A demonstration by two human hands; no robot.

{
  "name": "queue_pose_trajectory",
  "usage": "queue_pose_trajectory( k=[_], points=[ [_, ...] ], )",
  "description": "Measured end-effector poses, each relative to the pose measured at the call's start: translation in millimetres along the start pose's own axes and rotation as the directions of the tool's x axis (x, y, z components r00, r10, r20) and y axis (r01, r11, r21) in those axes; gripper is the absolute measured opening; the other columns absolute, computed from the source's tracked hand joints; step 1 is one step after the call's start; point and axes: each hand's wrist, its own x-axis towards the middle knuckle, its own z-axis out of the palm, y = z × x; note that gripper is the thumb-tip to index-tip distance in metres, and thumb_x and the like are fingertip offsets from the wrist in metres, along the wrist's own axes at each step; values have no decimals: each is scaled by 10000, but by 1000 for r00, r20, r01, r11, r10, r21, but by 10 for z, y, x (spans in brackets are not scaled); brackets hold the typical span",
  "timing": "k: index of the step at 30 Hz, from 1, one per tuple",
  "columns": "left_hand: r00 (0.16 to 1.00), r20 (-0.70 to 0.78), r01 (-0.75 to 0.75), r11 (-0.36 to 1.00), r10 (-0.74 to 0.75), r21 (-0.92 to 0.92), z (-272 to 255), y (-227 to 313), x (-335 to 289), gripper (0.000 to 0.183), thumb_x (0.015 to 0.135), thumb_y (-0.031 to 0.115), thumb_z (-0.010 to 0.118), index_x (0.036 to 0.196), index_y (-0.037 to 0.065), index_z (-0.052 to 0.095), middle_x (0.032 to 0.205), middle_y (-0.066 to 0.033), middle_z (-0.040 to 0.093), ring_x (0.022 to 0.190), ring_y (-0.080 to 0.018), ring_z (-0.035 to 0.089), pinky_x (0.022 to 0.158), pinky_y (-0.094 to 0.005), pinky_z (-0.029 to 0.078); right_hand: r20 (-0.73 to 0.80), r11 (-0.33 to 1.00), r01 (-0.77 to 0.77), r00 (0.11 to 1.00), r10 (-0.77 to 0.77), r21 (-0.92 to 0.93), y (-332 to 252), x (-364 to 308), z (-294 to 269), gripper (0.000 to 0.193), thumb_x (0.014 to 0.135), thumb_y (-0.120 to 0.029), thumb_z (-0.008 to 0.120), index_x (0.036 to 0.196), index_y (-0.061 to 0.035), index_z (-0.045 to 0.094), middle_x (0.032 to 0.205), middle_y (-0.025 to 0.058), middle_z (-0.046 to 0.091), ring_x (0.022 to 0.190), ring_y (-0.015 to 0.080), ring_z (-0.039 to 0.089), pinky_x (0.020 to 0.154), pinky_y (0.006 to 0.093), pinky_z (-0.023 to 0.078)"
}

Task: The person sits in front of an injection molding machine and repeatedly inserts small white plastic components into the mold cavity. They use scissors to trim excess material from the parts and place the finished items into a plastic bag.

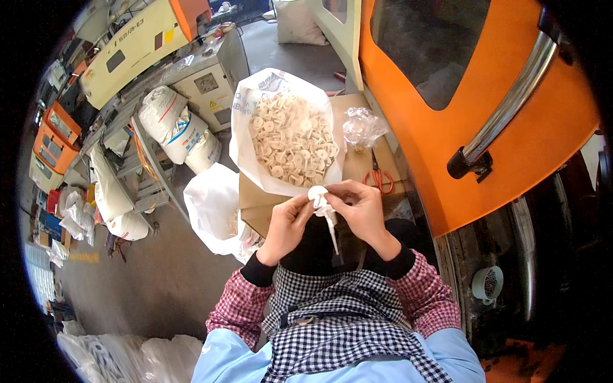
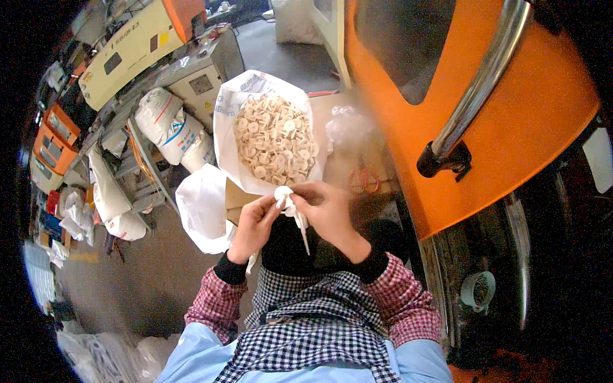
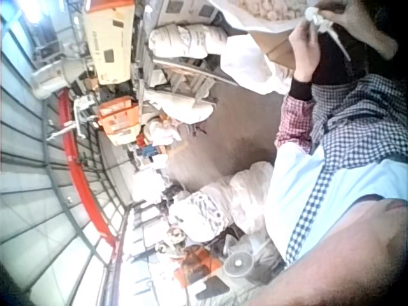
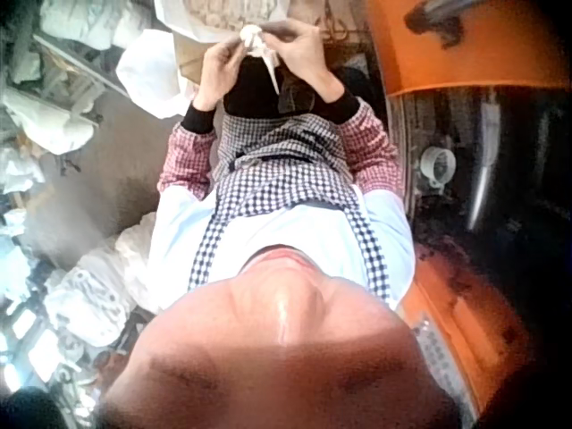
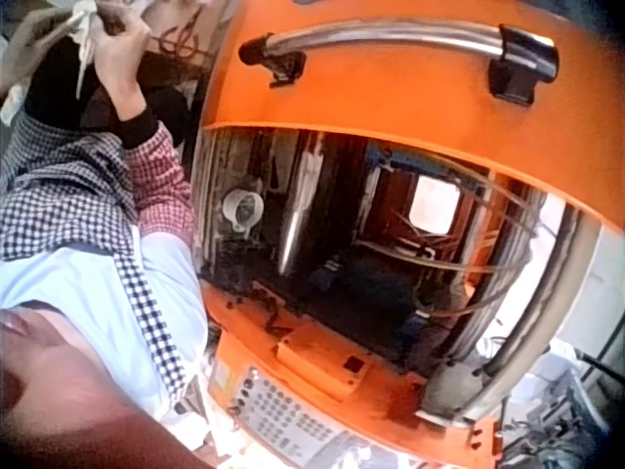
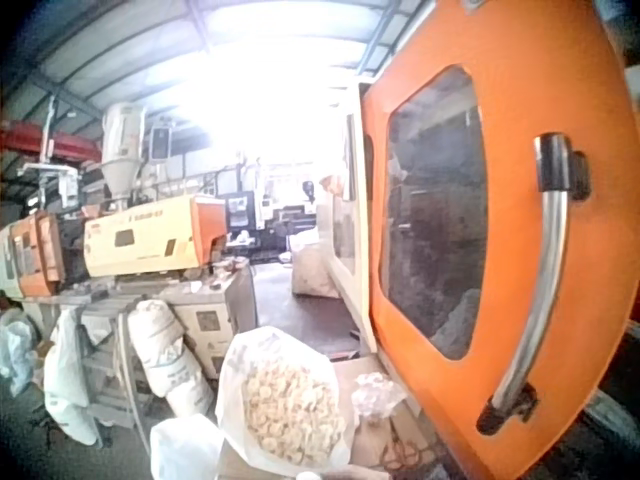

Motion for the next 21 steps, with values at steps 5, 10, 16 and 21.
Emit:
queue_pose_trajectory(
  k=[5, 10, 16, 21],
  points=[
    [988, -135, 81, 995, -72, 60, -112, -288, 579, 234, 886, 148, 537, 909, -69, 620, 693, -26, 598, 628, -59, 483, 564, -225, 406, -98, 995, 81, 991, -86, -57, 233, 211, -138, 210, 835, -78, 595, 1000, 51, 609, 905, 96, 647, 830, 111, 602, 734, 235, 481],
    [963, -202, 225, 947, -180, 231, -502, -886, 1256, 404, 859, 353, 566, 813, -43, 632, 639, 11, 538, 576, -69, 428, 535, -251, 376, -110, 971, 56, 990, -83, -233, 166, -85, -489, 168, 831, -75, 601, 965, 25, 623, 900, 70, 641, 811, 125, 600, 723, 239, 475],
    [932, -141, 298, 927, -334, -225, -310, -892, 1306, 329, 892, 338, 525, 720, 58, 516, 517, 46, 387, 451, -51, 381, 407, -211, 291, -249, 884, 108, 938, -242, -455, -94, -682, -1048, 150, 783, -128, 631, 850, 6, 625, 856, 132, 623, 791, 278, 602, 717, 325, 469],
    [737, 548, 669, 548, -396, -503, 809, -156, 405, 215, 779, -70, 473, 983, -69, 541, 910, -129, 586, 759, -173, 546, 670, -235, 445, -297, 880, 71, 926, -233, -469, -500, -1183, -1409, 111, 786, -108, 617, 833, -9, 633, 841, 125, 613, 796, 275, 597, 690, 338, 483]
  ],
)
